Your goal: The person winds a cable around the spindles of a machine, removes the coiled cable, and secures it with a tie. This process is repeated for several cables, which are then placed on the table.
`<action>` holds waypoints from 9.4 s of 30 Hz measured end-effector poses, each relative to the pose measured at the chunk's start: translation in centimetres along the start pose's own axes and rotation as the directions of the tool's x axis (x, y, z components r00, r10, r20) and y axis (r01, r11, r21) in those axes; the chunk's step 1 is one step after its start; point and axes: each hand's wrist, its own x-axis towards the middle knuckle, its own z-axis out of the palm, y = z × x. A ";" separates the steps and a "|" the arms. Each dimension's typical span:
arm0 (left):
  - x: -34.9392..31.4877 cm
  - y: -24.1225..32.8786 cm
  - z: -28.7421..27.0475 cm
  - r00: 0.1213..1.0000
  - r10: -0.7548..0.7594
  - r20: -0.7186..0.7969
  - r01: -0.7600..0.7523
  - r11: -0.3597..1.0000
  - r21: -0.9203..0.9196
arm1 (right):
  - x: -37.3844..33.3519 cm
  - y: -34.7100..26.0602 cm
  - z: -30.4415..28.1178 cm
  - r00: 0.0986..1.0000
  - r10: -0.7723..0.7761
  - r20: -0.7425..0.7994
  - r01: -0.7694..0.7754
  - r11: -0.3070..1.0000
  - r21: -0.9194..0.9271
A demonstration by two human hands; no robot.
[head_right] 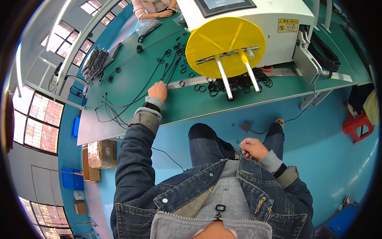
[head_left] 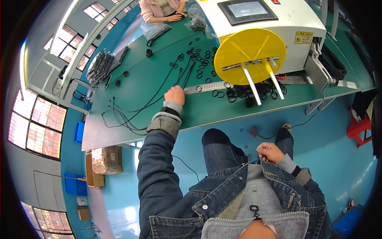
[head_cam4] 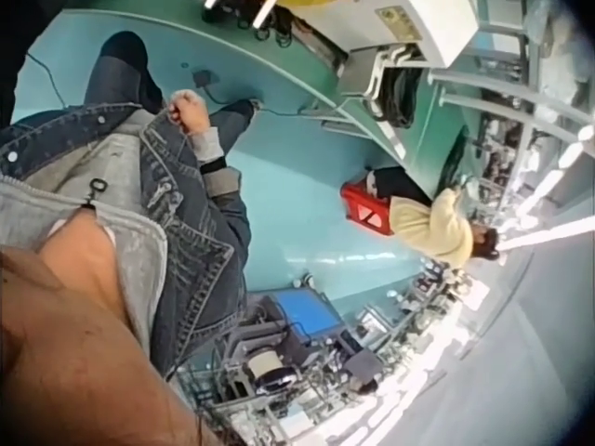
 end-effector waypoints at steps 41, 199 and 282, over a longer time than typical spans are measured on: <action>-7.6 18.2 -15.3 0.835 0.275 -0.477 -0.542 0.264 -0.798 | 0.9 -19.6 -0.1 -0.149 -0.989 -0.001 0.167 -0.024 -0.986; -11.6 22.2 -16.5 0.805 0.365 -0.468 -0.590 0.579 -0.562 | -2.1 -19.3 -0.3 0.166 -0.982 -0.092 0.666 0.181 -0.723; -18.2 18.0 -5.4 0.668 0.591 0.453 0.517 0.069 -0.853 | 4.5 -12.3 -2.7 0.265 -0.963 0.052 0.329 0.040 -0.943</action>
